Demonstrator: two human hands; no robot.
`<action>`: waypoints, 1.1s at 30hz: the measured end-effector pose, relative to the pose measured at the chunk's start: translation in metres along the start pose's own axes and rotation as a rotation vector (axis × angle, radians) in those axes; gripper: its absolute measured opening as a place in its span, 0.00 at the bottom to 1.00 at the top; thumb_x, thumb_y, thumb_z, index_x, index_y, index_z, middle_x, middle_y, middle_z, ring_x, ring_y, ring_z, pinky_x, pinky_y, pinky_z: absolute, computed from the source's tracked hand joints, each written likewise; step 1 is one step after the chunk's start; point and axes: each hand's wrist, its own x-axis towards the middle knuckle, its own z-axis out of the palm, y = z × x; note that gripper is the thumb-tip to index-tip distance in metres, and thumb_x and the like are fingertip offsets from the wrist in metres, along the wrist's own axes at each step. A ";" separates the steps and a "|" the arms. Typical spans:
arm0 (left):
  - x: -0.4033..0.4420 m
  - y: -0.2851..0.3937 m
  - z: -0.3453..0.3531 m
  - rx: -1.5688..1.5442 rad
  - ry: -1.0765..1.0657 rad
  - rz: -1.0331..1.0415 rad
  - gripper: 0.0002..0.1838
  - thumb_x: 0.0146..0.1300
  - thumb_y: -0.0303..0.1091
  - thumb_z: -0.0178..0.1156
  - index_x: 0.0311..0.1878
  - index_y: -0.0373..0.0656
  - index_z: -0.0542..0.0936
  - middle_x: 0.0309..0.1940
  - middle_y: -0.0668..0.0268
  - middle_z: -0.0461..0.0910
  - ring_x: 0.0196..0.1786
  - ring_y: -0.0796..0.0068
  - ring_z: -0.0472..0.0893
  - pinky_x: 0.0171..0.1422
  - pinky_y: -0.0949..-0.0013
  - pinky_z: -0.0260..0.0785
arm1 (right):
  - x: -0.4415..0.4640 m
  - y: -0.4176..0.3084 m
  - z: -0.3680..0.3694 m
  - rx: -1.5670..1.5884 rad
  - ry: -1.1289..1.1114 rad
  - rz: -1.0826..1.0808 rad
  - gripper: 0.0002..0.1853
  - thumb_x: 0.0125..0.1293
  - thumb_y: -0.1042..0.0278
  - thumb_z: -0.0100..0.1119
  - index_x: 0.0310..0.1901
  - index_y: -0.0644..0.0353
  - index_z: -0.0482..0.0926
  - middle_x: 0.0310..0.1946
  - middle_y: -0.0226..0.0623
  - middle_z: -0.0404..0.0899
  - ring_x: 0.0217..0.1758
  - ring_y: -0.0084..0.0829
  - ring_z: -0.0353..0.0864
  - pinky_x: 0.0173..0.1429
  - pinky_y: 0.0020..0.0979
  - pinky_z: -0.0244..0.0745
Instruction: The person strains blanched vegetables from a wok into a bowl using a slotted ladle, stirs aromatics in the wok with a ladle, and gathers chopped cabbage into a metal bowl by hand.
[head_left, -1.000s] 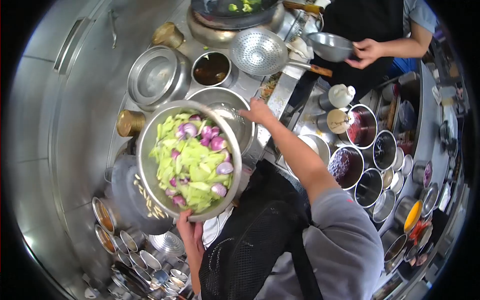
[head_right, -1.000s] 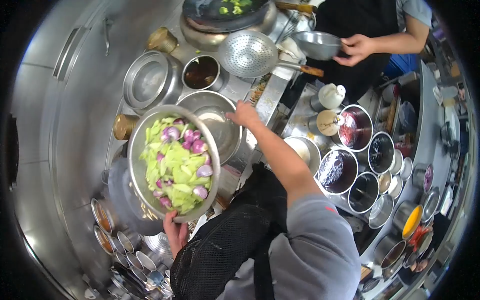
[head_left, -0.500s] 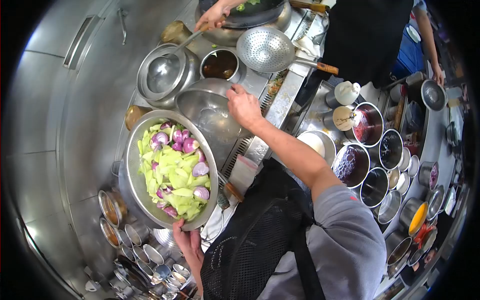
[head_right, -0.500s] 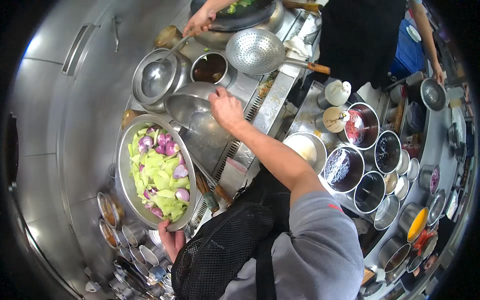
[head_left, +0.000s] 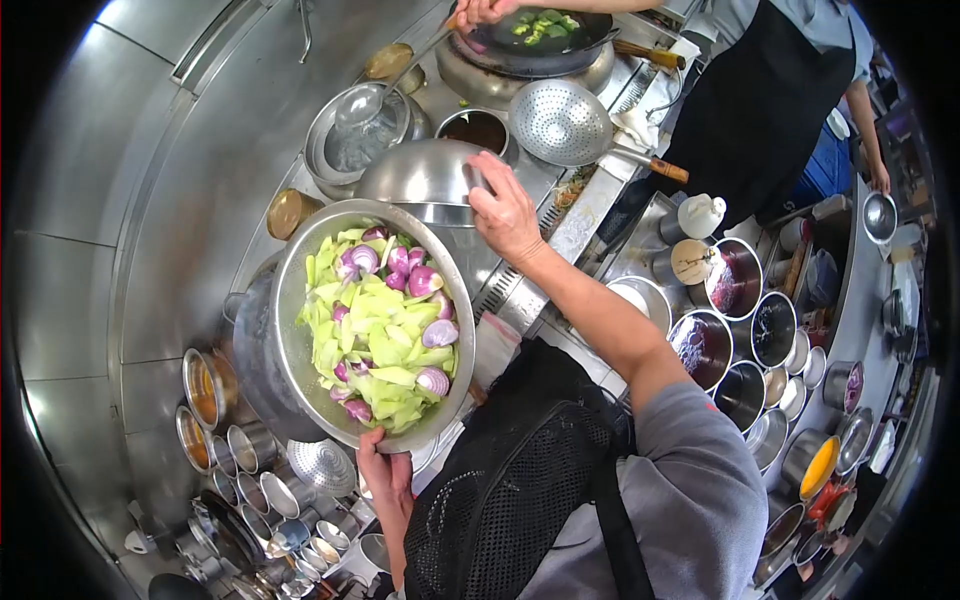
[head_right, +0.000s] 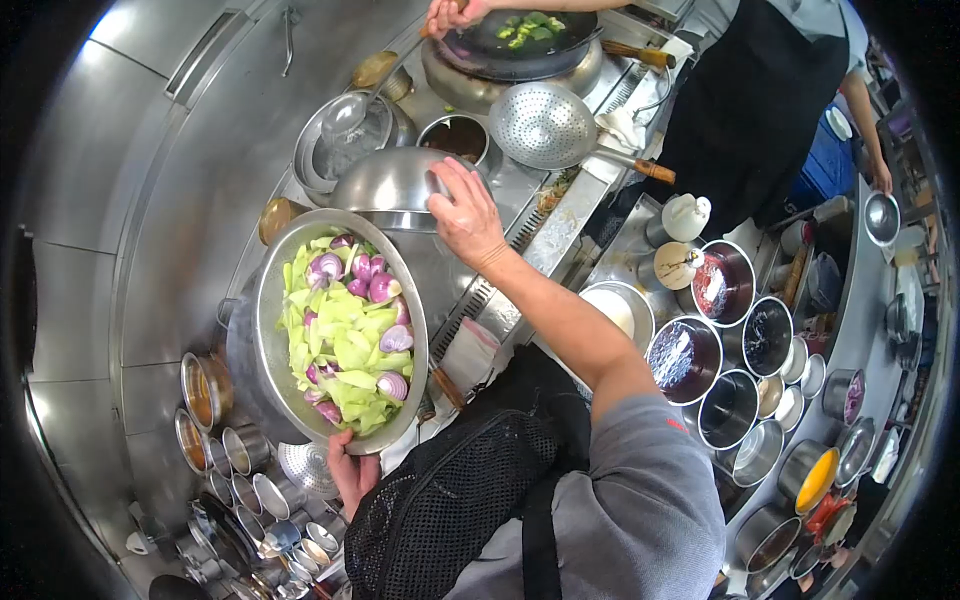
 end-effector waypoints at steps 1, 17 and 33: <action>-0.001 -0.001 0.002 -0.039 0.014 0.002 0.26 0.63 0.22 0.58 0.66 0.28 0.71 0.63 0.53 0.79 0.65 0.54 0.81 0.76 0.51 0.71 | -0.002 0.001 -0.001 0.036 0.049 -0.010 0.07 0.53 0.80 0.62 0.33 0.59 0.76 0.64 0.47 0.78 0.69 0.52 0.79 0.68 0.51 0.79; 0.109 -0.051 -0.037 0.030 -0.071 -0.036 0.15 0.65 0.21 0.59 0.54 0.30 0.77 0.51 0.56 0.82 0.55 0.61 0.84 0.68 0.56 0.76 | -0.171 0.052 0.061 0.289 -0.280 0.952 0.20 0.73 0.52 0.60 0.48 0.63 0.85 0.44 0.60 0.86 0.52 0.62 0.85 0.57 0.53 0.79; 0.170 -0.104 -0.021 0.081 -0.077 0.000 0.29 0.62 0.19 0.58 0.68 0.43 0.69 0.58 0.59 0.78 0.55 0.57 0.84 0.48 0.49 0.85 | -0.082 0.043 0.022 0.634 -0.882 1.348 0.55 0.69 0.12 0.32 0.70 0.62 0.75 0.62 0.45 0.81 0.61 0.41 0.81 0.53 0.51 0.80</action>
